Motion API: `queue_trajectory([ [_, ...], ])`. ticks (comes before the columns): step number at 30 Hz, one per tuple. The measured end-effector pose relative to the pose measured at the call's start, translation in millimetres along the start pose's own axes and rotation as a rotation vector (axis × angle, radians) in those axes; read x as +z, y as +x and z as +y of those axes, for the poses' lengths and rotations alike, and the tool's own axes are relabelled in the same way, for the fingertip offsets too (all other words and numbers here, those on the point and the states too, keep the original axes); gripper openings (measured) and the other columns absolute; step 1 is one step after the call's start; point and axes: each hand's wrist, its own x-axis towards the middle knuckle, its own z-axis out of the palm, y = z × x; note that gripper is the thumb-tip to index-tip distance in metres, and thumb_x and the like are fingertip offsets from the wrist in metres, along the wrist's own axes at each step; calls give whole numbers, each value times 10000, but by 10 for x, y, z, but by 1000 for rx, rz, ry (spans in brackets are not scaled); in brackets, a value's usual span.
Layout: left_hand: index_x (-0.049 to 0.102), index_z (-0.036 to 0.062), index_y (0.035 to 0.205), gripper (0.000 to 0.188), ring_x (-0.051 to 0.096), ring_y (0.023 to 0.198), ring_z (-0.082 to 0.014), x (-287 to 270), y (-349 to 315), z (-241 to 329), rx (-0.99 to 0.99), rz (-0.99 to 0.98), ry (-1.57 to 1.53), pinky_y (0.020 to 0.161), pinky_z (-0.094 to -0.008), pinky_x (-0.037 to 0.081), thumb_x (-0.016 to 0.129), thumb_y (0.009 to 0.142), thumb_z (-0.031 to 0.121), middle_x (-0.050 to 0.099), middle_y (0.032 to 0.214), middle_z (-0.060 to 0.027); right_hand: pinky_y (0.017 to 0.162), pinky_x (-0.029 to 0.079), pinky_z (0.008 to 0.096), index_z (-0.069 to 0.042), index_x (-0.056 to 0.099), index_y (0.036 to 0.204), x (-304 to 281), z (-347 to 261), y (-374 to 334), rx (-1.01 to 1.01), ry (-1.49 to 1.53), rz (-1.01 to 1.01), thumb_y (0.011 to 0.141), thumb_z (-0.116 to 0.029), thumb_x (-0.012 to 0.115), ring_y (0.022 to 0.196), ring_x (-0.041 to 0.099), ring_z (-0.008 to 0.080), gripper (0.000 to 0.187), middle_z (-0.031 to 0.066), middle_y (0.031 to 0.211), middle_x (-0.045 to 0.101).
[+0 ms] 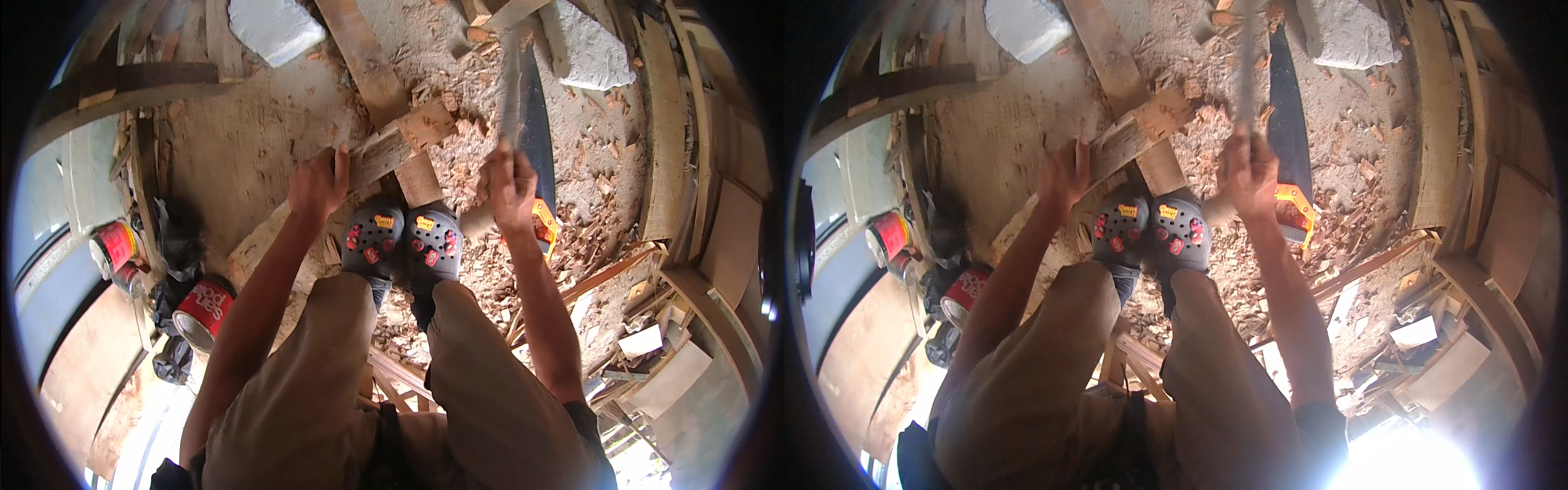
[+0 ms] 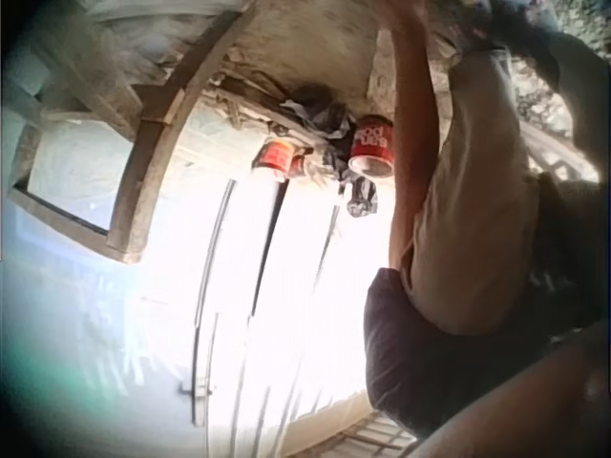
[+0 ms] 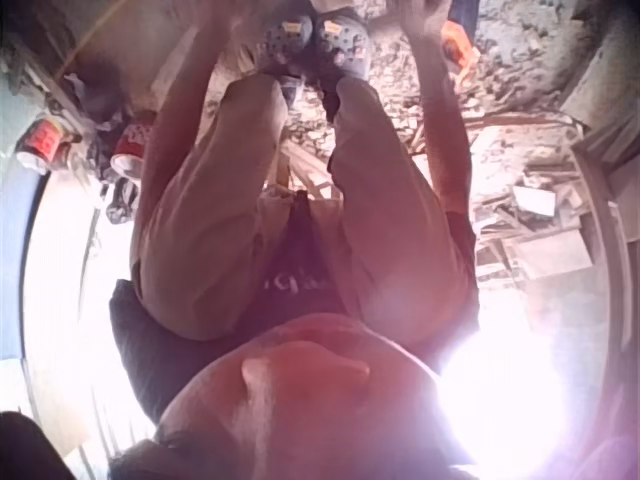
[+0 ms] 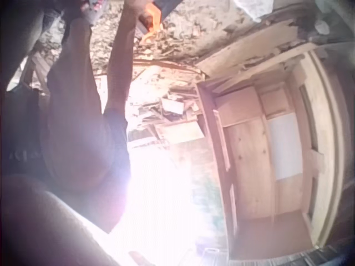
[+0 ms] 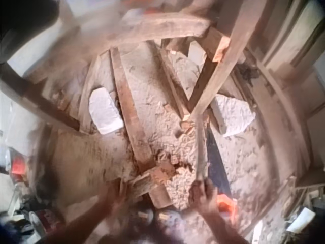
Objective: The person sits on the floor and uses a chisel to carve and shape a piece of wood. They repeatedly strike the chisel with a mallet to remove wood shavings and refine the shape of the wood piece.
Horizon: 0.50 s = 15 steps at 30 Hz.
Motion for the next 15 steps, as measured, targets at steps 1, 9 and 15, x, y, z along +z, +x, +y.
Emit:
queue_trajectory([
  [1,669,72,875,531,668,790,-457,-3,-5,-2,3,1,-11,711,-555,532,404,1017,509,682,789,-236,571,493,341,31,624,1014,-13,14,-2,15,45,21,986,-287,585,588,596,178,322,153,716,634],
  [9,655,69,849,533,665,806,-458,-7,7,8,-6,23,-12,721,-560,524,394,1022,500,679,801,-244,455,438,250,-48,619,904,40,-40,-33,-38,219,117,1021,-297,553,536,544,101,283,32,656,578],
  [15,677,44,889,561,640,823,-479,1,12,-7,18,1,27,708,-550,500,352,1044,475,667,830,-250,484,439,256,-33,603,841,24,-177,-30,-1,-255,-55,1027,-378,542,536,541,94,397,13,595,564],
])
